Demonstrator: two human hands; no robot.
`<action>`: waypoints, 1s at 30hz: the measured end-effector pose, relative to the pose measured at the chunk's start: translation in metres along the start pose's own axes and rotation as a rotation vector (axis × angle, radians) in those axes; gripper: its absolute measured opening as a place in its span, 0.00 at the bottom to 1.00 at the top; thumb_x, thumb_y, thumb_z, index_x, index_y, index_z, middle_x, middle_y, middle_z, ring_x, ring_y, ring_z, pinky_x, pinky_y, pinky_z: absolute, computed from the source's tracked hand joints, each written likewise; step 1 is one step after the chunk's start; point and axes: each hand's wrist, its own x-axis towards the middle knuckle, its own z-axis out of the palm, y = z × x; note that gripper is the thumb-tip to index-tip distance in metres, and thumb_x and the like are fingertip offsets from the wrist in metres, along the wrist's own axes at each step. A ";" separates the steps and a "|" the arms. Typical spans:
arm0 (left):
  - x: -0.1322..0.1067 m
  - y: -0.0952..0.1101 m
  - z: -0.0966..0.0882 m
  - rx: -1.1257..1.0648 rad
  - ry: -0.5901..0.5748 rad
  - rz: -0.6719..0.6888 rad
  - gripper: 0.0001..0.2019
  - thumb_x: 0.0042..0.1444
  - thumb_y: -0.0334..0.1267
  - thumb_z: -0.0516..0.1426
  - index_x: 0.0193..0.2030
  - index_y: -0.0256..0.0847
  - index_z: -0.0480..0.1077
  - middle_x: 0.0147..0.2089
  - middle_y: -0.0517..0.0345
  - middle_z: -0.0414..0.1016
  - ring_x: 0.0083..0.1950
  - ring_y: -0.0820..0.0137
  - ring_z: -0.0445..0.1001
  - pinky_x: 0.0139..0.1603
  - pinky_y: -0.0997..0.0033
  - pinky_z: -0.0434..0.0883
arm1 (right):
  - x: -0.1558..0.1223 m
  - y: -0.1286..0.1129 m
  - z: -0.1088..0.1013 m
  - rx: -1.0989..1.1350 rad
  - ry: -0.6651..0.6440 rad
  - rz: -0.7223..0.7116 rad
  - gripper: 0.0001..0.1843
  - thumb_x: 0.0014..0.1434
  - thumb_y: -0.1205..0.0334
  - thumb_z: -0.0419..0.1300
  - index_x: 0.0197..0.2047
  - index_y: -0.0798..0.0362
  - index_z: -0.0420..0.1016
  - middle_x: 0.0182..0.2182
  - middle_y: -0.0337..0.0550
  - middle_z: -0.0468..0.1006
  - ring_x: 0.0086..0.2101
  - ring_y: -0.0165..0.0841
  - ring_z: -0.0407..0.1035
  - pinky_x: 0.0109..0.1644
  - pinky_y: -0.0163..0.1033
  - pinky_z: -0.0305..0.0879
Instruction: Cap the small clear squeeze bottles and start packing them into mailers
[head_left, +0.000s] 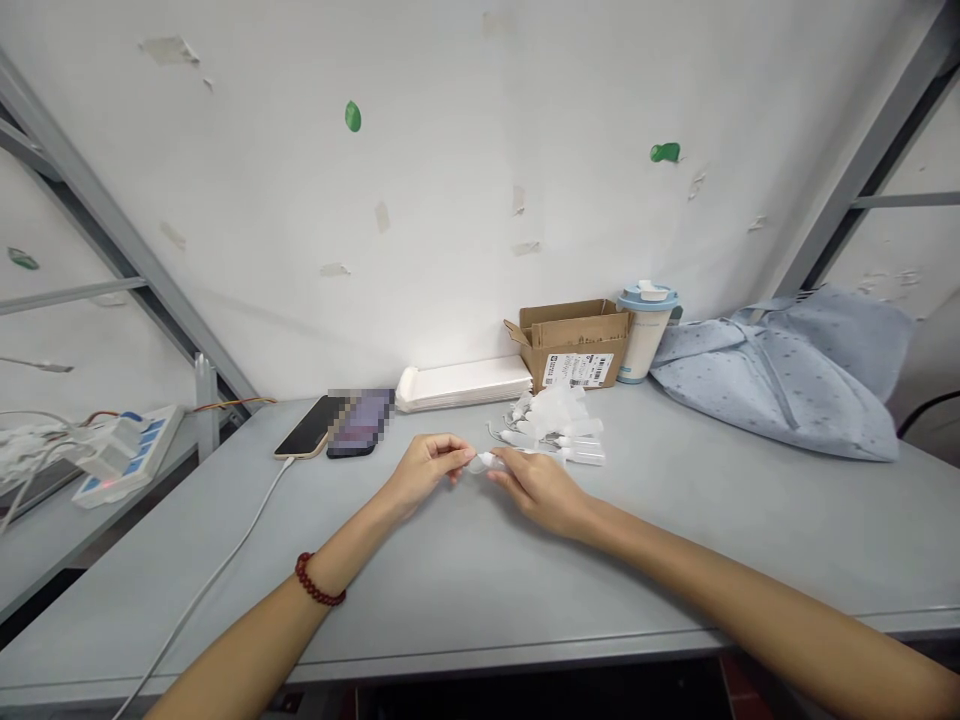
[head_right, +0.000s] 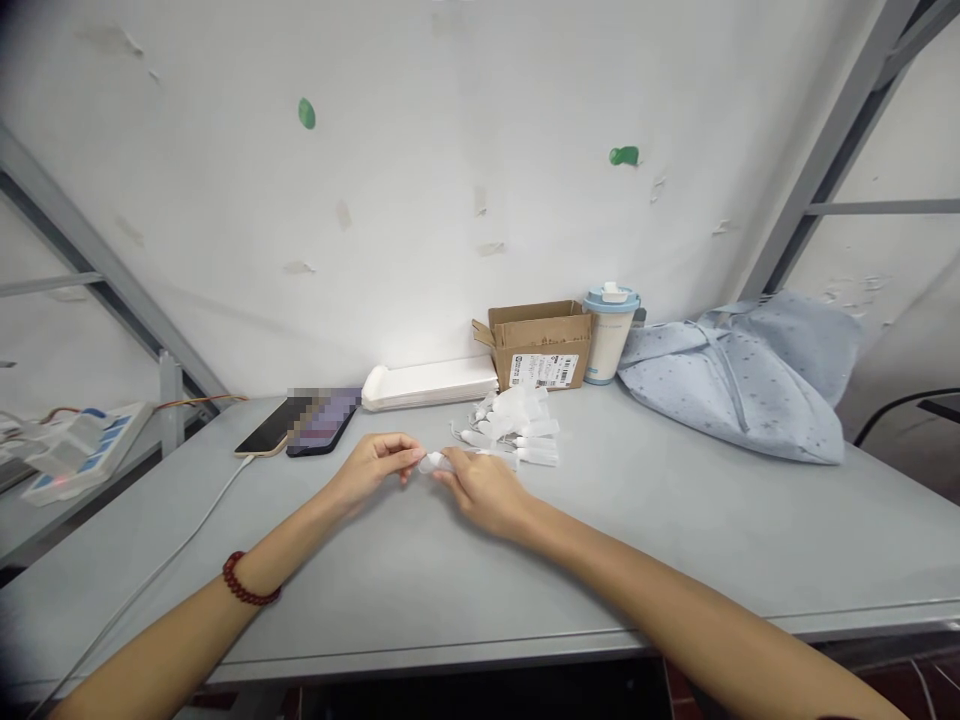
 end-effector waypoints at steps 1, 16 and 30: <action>0.000 0.001 0.000 -0.008 0.005 0.002 0.11 0.46 0.42 0.60 0.26 0.34 0.70 0.23 0.60 0.65 0.24 0.76 0.62 0.27 0.74 0.62 | 0.000 0.000 0.000 -0.009 -0.001 0.002 0.15 0.65 0.58 0.43 0.50 0.57 0.61 0.36 0.51 0.76 0.35 0.37 0.70 0.35 0.37 0.59; 0.002 -0.001 -0.006 -0.138 0.021 -0.024 0.13 0.48 0.44 0.59 0.27 0.33 0.70 0.27 0.57 0.66 0.26 0.74 0.64 0.26 0.74 0.63 | 0.000 0.001 -0.002 -0.016 0.014 0.008 0.15 0.65 0.58 0.42 0.48 0.57 0.62 0.32 0.49 0.76 0.30 0.36 0.69 0.31 0.36 0.55; 0.004 -0.001 -0.011 0.001 0.005 -0.076 0.11 0.44 0.42 0.61 0.26 0.34 0.71 0.23 0.58 0.69 0.24 0.75 0.66 0.27 0.73 0.64 | 0.001 0.002 -0.008 -0.077 0.033 0.066 0.16 0.65 0.58 0.43 0.51 0.57 0.62 0.41 0.52 0.74 0.36 0.37 0.70 0.36 0.38 0.60</action>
